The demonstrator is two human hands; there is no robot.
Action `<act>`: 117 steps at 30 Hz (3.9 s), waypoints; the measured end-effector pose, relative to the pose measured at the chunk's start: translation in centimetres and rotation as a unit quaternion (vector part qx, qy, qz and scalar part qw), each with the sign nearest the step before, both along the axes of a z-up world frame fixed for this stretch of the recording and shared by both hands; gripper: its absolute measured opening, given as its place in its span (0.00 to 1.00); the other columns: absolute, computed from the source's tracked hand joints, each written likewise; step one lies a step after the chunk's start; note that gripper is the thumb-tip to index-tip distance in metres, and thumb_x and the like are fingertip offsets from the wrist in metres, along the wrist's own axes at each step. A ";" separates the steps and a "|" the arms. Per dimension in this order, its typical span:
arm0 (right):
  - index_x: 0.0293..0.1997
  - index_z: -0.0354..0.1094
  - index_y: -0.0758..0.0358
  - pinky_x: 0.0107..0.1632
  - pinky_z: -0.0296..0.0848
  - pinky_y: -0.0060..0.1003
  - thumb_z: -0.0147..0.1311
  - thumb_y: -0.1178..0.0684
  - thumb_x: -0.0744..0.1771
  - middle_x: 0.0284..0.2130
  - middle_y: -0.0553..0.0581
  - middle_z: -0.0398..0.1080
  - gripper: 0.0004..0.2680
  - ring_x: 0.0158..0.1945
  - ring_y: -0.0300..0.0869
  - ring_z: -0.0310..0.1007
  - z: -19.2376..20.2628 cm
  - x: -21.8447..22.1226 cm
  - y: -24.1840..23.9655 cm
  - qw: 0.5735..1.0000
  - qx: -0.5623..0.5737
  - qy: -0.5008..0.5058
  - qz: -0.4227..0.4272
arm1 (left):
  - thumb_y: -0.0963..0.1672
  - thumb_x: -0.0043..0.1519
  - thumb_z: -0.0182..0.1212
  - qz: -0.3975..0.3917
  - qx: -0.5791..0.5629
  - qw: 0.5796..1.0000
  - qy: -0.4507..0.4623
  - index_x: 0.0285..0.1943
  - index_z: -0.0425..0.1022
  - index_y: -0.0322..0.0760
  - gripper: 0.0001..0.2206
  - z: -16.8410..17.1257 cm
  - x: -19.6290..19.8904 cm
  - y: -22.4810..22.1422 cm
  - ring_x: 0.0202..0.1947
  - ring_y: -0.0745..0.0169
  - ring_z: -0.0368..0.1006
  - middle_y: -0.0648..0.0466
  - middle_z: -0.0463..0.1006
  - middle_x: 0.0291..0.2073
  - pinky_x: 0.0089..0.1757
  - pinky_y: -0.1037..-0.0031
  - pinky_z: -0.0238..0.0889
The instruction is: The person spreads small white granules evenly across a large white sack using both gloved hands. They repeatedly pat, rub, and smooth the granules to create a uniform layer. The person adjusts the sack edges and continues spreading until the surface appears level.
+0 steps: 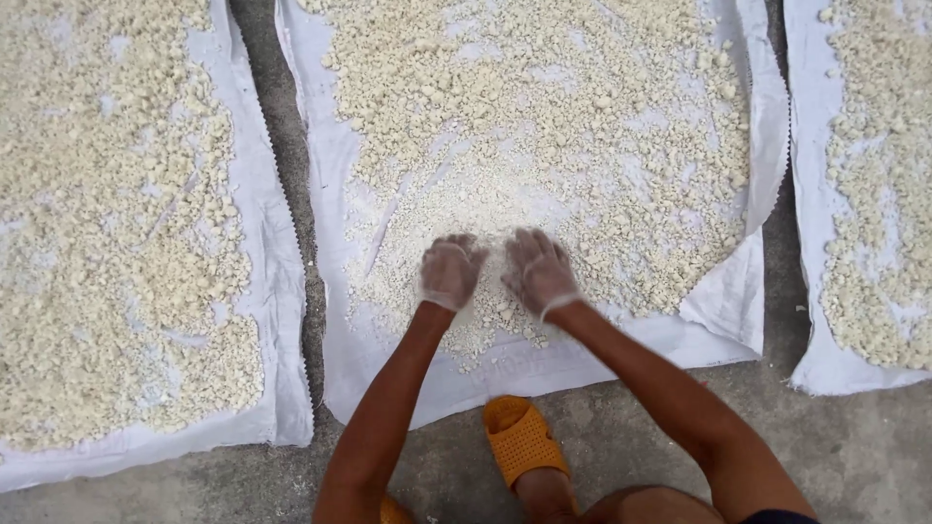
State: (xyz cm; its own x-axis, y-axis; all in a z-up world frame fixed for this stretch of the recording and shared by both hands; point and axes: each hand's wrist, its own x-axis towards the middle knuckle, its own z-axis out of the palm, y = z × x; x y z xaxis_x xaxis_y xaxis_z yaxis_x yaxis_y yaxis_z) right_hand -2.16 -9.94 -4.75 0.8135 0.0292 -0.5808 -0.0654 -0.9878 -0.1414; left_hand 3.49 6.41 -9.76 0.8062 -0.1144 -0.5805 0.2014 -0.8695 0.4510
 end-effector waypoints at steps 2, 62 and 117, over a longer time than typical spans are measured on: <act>0.80 0.35 0.53 0.75 0.36 0.57 0.36 0.34 0.71 0.78 0.60 0.33 0.28 0.79 0.56 0.28 1.7 -2.9 1.7 0.997 -0.059 0.005 0.051 | 0.53 0.71 0.45 -0.204 0.098 0.964 -0.138 0.77 0.58 0.48 0.25 4.5 -1.5 0.6 0.77 0.49 0.47 0.49 0.56 0.76 0.70 0.49 0.35; 0.80 0.35 0.58 0.75 0.25 0.58 0.31 0.25 0.69 0.78 0.62 0.33 0.34 0.79 0.54 0.27 0.3 -3.5 -1.9 0.991 -0.110 -0.041 -0.065 | 0.60 0.70 0.30 -0.271 0.156 0.935 -0.170 0.82 0.36 0.34 0.38 0.2 5.5 -3.1 0.79 0.44 0.32 0.40 0.36 0.80 0.71 0.55 0.24; 0.80 0.26 0.63 0.76 0.36 0.65 0.43 0.27 0.69 0.78 0.65 0.24 0.38 0.80 0.58 0.22 -3.7 -5.0 -23.2 0.914 -0.154 -0.123 -0.355 | 0.63 0.66 0.43 -0.336 0.093 0.925 -0.150 0.82 0.37 0.32 0.44 -1.2 -2.1 -3.0 0.80 0.41 0.26 0.40 0.33 0.81 0.71 0.52 0.20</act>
